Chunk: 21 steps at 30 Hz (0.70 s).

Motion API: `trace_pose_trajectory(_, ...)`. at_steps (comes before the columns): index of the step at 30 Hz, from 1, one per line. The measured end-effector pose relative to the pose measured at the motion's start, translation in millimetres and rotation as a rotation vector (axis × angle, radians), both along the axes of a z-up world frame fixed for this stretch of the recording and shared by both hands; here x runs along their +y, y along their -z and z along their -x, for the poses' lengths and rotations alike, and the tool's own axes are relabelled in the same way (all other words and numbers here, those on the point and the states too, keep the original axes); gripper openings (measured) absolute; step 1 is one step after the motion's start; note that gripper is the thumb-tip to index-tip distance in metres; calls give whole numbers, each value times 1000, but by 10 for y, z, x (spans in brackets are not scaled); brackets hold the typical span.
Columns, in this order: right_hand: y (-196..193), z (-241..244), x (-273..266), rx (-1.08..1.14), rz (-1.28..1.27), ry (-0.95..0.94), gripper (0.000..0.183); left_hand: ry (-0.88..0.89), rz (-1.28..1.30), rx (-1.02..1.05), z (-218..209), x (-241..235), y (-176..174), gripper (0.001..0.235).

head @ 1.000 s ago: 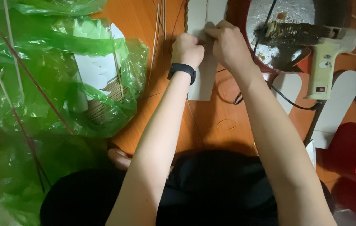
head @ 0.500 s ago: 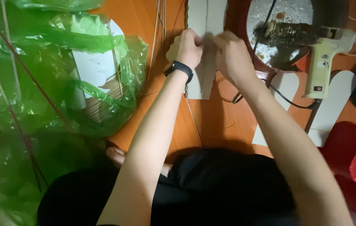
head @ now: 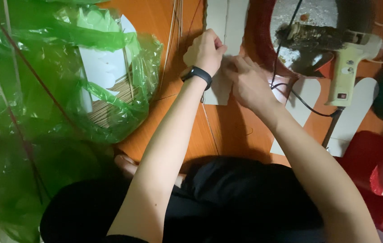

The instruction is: Gluing thin sticks onto leaf-shaped cardboard cutouts using a hot glue gun

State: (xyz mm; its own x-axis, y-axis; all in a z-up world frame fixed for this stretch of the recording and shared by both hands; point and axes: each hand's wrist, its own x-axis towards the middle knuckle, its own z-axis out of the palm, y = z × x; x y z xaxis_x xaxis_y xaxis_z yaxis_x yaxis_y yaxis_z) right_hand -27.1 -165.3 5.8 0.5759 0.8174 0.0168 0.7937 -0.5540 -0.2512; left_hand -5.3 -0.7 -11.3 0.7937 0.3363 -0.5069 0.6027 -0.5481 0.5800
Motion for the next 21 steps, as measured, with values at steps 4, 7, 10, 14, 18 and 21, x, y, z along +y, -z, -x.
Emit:
trace_pose_trajectory(4, -2, 49, 10, -183, 212, -10, 55, 28, 12, 45, 37, 6, -11, 13)
trace_pose_trajectory(7, -24, -10, -1, -242, 295, -42, 52, 27, 23, -95, 99, 29, -21, 15)
trace_pose_trajectory(10, -19, -80, -20, -92, 290, -46, 37, 162, 111, -286, 280, 111, -62, 15)
trace_pose_trajectory(14, 122, -80, -89, -185, 214, -97, 17, 566, 64, -345, 620, 233, -284, 32)
trace_pose_trajectory(18, 94, -112, -72, -157, 352, -116, 29, 608, 88, -312, 784, 256, -37, 49)
trace_pose_trajectory(21, 58, -69, -73, -113, 315, -70, 37, 567, -33, -353, 835, 160, -28, 65)
